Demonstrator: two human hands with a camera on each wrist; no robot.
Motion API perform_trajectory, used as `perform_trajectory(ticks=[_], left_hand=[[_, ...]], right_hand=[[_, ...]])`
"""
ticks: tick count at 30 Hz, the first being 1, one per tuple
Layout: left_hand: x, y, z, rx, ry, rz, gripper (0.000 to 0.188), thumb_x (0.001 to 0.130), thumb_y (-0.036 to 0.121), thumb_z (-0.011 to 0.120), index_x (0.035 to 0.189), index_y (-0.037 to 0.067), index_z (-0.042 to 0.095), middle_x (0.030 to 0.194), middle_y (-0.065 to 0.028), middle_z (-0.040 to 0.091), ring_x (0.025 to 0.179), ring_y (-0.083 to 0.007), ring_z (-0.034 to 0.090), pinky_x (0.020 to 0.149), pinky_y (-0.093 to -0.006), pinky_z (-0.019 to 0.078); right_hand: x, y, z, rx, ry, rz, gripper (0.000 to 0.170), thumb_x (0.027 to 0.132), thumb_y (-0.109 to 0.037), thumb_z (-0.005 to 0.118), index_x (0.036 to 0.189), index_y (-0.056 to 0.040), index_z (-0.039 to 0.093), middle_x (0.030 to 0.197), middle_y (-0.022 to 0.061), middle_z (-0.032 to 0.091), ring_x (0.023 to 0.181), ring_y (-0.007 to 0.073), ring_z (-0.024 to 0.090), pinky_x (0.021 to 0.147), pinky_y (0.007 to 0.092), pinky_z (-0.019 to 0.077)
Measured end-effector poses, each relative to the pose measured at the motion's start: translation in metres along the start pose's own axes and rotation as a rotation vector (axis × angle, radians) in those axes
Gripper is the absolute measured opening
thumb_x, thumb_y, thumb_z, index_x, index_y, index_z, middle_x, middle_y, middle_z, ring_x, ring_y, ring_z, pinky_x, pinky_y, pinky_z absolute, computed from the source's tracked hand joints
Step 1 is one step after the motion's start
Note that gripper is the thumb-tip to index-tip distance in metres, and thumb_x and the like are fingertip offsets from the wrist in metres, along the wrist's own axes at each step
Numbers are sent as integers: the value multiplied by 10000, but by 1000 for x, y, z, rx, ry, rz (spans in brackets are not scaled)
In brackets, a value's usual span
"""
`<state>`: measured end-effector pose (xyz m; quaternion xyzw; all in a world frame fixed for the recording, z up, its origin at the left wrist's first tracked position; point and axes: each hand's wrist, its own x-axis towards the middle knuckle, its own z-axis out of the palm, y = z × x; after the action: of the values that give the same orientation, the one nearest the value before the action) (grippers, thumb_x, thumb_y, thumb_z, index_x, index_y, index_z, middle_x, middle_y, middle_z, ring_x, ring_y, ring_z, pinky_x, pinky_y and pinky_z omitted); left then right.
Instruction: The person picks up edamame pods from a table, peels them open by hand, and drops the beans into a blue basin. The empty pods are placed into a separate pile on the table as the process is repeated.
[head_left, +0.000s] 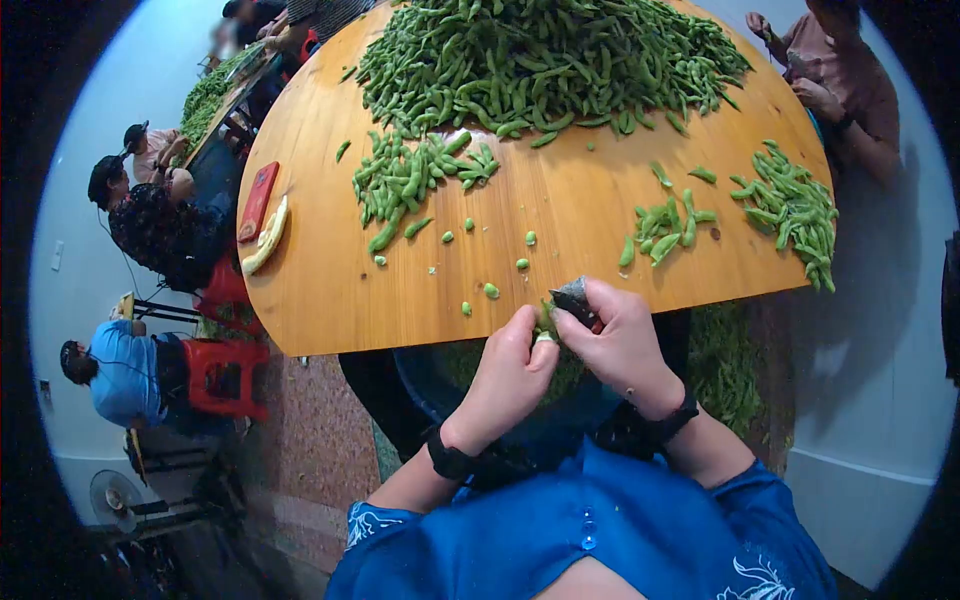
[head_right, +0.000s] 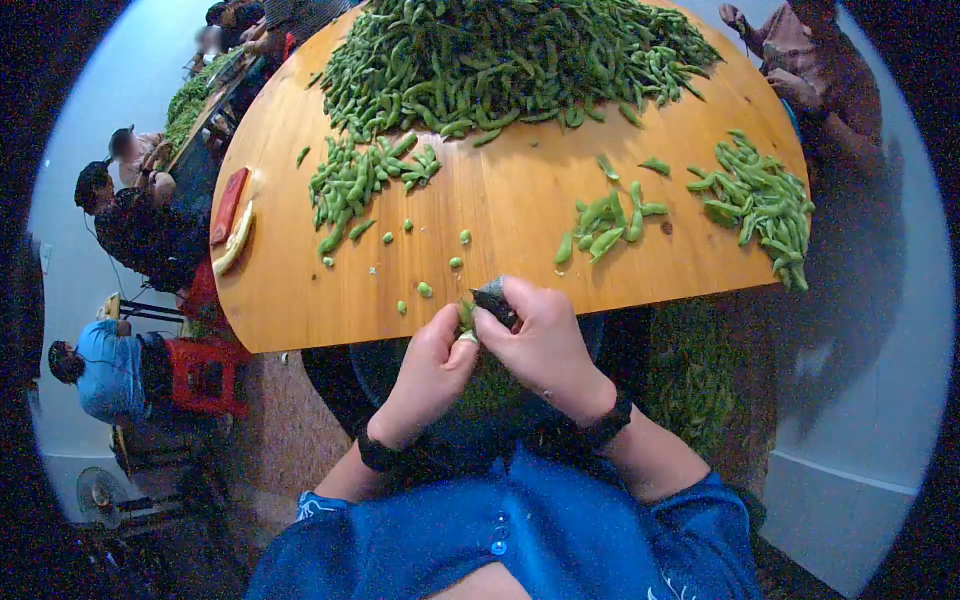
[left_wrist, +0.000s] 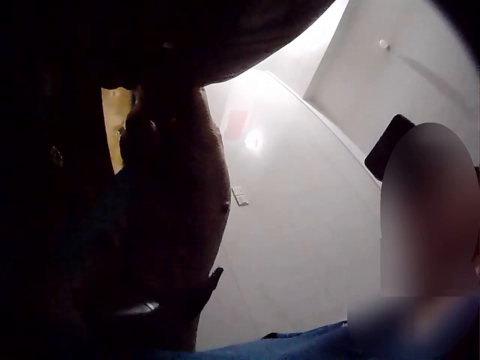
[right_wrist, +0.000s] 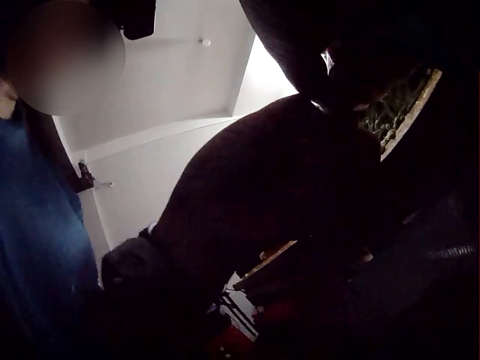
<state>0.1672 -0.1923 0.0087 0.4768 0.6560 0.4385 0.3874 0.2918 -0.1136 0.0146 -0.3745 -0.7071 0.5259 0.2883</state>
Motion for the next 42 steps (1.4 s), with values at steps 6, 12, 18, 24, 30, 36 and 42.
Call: perform_trajectory(ticks=[6, 12, 18, 24, 30, 36, 42], left_hand=[[-8, -7, 4, 173, 115, 149, 59, 797, 29, 484, 819, -25, 493, 619, -149, 463, 541, -192, 478, 523, -335, 399], [-18, -5, -1, 147, 5, 52, 109, 801, 49, 486, 863, -40, 499, 732, -210, 532, 672, -341, 557, 604, -384, 440], [-14, -29, 0, -33, -75, 14, 171, 820, 31, 448, 962, -32, 520, 728, -156, 550, 650, -215, 553, 593, -330, 437], [-20, -22, -15, 586, -205, 106, 175, 809, 105, 576, 958, 17, 597, 851, -218, 594, 812, -389, 579, 708, -416, 491], [9, 2, -68, 605, 246, 211, 130, 792, 68, 599, 911, 18, 618, 814, -146, 588, 757, -280, 615, 666, -349, 489], [77, -28, -113, 959, 540, 371, 167, 778, 27, 543, 940, 13, 582, 933, -163, 558, 775, -334, 584, 676, -418, 481], [77, -27, -113, 1065, 352, 177, 72, 799, 27, 487, 855, -8, 517, 858, -210, 572, 752, -401, 585, 642, -473, 478]], right_hand=[[0, 8, 2, 81, -40, 3, 132, 790, -125, 636, 801, -2, 590, 589, 43, 535, 540, 50, 475, 483, 247, 400], [-14, -7, 0, -51, -125, -78, 130, 794, -120, 631, 784, -7, 568, 583, 60, 522, 538, 60, 486, 478, 253, 397], [-6, -1, 5, 60, 2, -44, 73, 805, -91, 621, 840, -34, 592, 618, -31, 541, 495, 21, 470, 439, 195, 373], [42, 20, -64, -41, 201, -104, 197, 869, -99, 541, 1003, 28, 610, 713, -10, 571, 627, 55, 517, 563, 219, 430], [48, 37, -94, -38, 274, -64, 315, 912, -77, 478, 1214, -2, 527, 689, -57, 460, 550, 11, 398, 483, 169, 321], [42, 28, -93, -126, 260, -17, 296, 896, -65, 479, 1169, 30, 544, 745, 14, 543, 658, 67, 499, 599, 217, 426], [30, 6, -66, -118, 63, -111, 306, 871, -56, 499, 1157, 48, 532, 725, 60, 555, 654, 122, 560, 595, 260, 458]])
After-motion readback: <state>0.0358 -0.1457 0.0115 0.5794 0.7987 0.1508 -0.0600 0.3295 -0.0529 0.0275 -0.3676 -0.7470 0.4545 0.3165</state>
